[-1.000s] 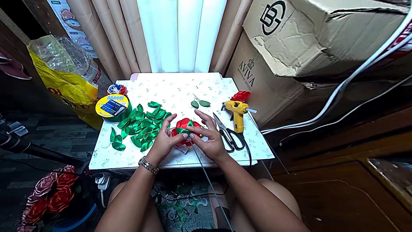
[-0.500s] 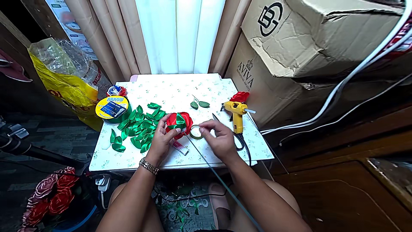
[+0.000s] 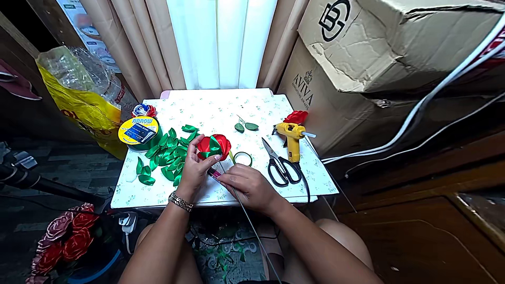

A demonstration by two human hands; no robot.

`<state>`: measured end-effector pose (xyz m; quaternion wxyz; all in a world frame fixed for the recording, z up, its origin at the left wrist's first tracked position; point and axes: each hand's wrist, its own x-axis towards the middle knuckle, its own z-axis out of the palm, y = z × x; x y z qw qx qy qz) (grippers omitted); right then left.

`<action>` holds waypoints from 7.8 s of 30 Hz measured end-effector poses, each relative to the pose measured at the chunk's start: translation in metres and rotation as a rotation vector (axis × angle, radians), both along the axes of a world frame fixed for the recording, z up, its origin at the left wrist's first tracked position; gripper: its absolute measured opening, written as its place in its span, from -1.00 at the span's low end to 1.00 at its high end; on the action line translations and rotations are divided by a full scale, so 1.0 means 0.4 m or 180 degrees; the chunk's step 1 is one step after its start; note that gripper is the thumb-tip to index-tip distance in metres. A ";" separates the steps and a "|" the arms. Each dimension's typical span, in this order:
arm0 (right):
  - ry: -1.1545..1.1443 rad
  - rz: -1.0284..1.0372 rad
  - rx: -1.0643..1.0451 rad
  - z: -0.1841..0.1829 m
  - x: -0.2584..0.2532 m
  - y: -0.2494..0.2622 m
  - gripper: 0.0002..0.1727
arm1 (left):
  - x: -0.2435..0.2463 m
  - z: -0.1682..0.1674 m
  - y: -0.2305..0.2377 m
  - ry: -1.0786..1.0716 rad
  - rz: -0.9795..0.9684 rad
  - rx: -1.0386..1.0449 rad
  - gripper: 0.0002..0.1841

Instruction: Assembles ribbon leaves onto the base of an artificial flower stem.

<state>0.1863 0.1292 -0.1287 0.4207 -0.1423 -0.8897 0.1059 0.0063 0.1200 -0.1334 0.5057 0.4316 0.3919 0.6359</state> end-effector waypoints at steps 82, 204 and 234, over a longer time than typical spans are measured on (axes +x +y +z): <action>0.0655 -0.0568 -0.1344 0.047 0.067 0.058 -0.69 | -0.012 -0.004 0.004 0.0201 -0.1480 -0.0071 -0.08; 0.1123 -0.1152 -0.2100 0.045 0.047 0.043 -0.82 | 0.013 -0.013 0.009 -0.0038 -0.0757 -0.0145 -0.21; 0.0538 -0.1178 -0.1006 -0.002 0.015 0.048 -0.67 | 0.031 -0.013 0.006 -0.0105 -0.0240 -0.0324 -0.26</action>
